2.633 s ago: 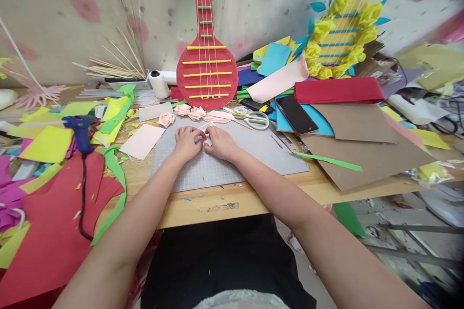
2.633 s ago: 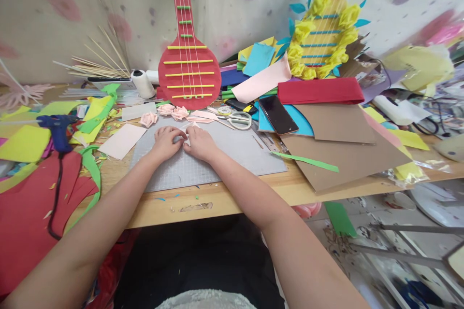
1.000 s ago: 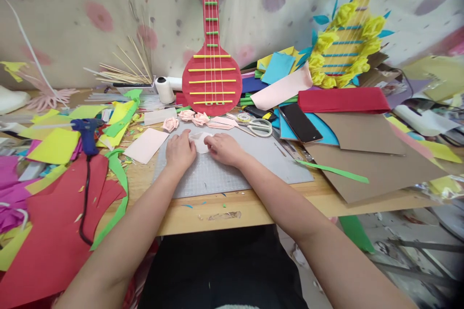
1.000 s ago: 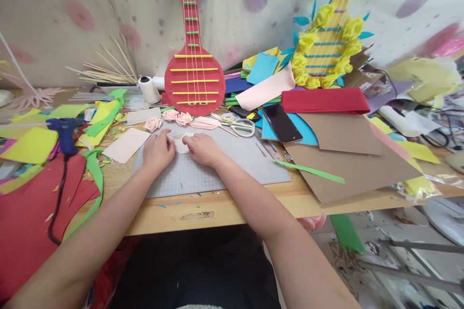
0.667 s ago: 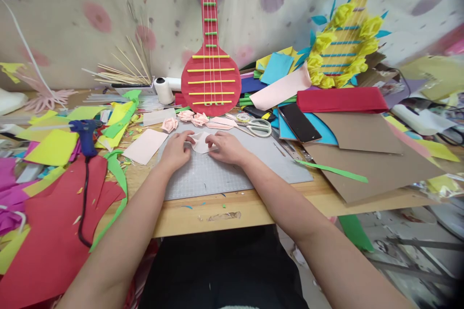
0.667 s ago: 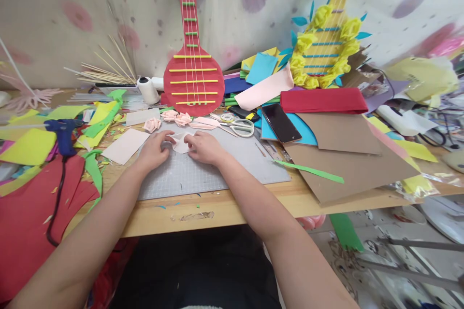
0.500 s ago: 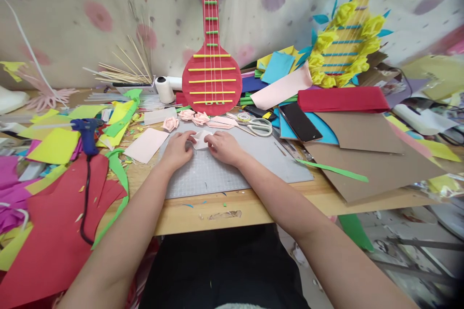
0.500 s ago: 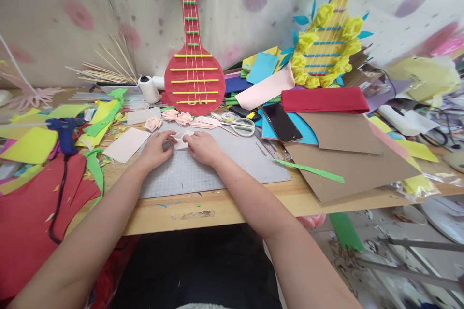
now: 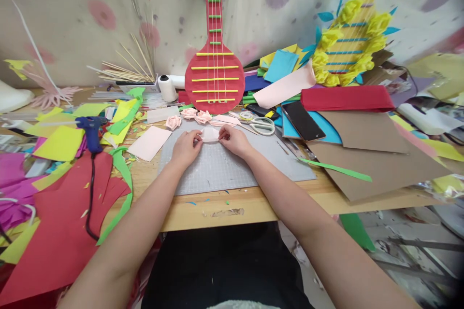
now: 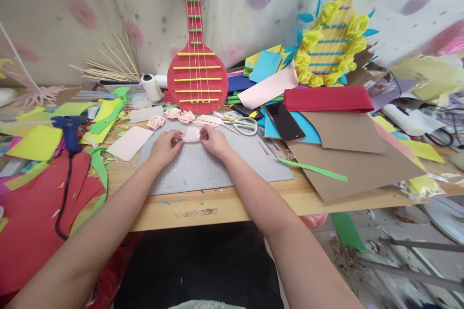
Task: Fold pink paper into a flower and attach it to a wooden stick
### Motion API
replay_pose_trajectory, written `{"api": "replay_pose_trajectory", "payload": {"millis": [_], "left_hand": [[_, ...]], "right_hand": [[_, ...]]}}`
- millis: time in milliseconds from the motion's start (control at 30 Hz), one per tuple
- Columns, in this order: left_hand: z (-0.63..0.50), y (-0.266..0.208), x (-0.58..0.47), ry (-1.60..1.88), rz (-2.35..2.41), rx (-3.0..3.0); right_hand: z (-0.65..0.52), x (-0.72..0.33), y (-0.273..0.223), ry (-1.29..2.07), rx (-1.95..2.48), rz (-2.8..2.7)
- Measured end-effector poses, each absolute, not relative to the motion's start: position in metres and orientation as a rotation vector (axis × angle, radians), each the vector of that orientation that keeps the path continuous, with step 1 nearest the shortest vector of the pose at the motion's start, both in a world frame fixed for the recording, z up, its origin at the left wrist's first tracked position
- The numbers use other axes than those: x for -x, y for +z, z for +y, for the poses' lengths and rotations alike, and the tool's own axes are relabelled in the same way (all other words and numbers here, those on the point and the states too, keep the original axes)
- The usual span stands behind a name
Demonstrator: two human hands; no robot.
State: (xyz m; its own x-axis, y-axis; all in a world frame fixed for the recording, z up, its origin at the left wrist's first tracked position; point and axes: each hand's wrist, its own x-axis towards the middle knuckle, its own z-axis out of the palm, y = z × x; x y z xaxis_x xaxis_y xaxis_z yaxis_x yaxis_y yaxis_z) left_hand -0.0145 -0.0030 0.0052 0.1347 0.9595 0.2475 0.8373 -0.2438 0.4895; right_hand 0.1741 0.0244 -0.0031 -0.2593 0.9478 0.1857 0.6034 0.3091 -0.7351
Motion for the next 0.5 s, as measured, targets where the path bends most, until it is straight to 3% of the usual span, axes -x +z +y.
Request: {"api": "replay_pose_trajectory", "payload": {"millis": [500], "left_hand": [[0.001,0.005,0.0,0.891,1.947,-1.839]], "right_hand": [[0.017,-0.152,-0.001,0.569,1.656,-1.844]]}}
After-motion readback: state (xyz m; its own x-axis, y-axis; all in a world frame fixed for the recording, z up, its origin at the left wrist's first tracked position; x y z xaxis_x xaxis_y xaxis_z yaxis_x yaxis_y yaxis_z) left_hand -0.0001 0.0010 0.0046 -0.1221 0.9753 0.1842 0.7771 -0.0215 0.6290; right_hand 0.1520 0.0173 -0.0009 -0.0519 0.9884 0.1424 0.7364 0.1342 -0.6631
